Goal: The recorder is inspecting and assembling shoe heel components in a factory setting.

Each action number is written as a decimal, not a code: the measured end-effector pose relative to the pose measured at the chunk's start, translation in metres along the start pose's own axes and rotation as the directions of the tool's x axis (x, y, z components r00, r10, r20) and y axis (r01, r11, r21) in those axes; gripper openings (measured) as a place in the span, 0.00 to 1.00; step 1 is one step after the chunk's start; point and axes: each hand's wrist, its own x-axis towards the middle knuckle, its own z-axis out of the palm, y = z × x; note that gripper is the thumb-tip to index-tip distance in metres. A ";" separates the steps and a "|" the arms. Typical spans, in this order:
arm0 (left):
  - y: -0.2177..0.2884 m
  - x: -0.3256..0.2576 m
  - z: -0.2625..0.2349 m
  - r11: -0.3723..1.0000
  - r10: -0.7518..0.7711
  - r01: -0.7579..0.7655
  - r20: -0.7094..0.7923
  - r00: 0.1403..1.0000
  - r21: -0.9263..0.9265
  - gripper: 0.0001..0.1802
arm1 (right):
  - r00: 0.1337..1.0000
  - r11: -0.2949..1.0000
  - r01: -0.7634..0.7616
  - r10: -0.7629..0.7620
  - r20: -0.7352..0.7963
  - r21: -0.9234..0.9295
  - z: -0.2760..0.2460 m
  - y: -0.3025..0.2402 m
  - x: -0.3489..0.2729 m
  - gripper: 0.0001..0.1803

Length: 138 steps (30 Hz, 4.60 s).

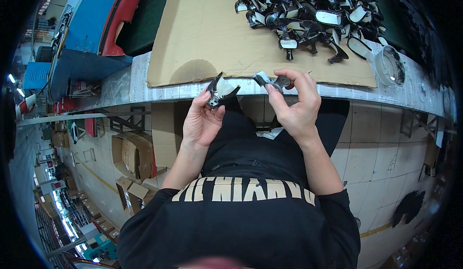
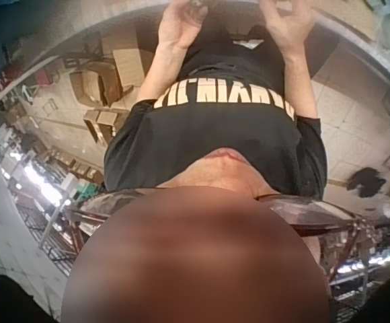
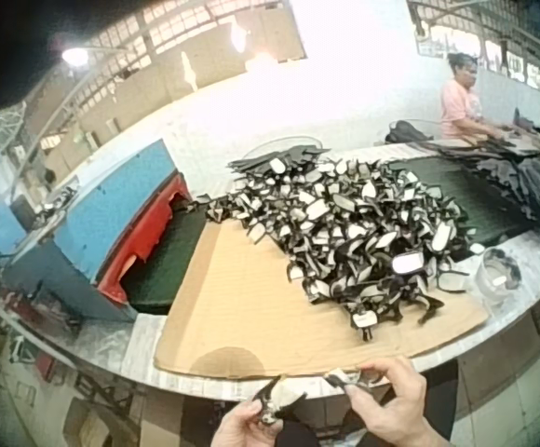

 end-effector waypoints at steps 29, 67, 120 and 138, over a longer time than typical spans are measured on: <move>-0.049 0.156 0.118 -0.376 0.078 -0.782 0.858 0.507 0.497 0.16 | 0.868 0.931 -0.306 0.188 0.459 0.198 0.011 0.069 0.008 0.16; 0.022 0.090 -0.033 0.517 0.344 -0.446 0.300 0.890 0.731 0.16 | 0.862 0.790 -0.443 0.247 0.442 0.424 0.007 0.054 0.008 0.16; -0.005 -0.005 0.002 0.802 0.180 -0.227 0.138 0.974 0.553 0.15 | 0.993 0.991 0.059 -0.071 0.098 0.118 -0.002 -0.022 -0.014 0.17; -0.002 0.002 -0.016 0.973 -0.049 0.047 0.003 0.999 0.225 0.17 | 0.999 0.998 -0.047 0.046 0.022 0.044 -0.001 0.010 -0.005 0.16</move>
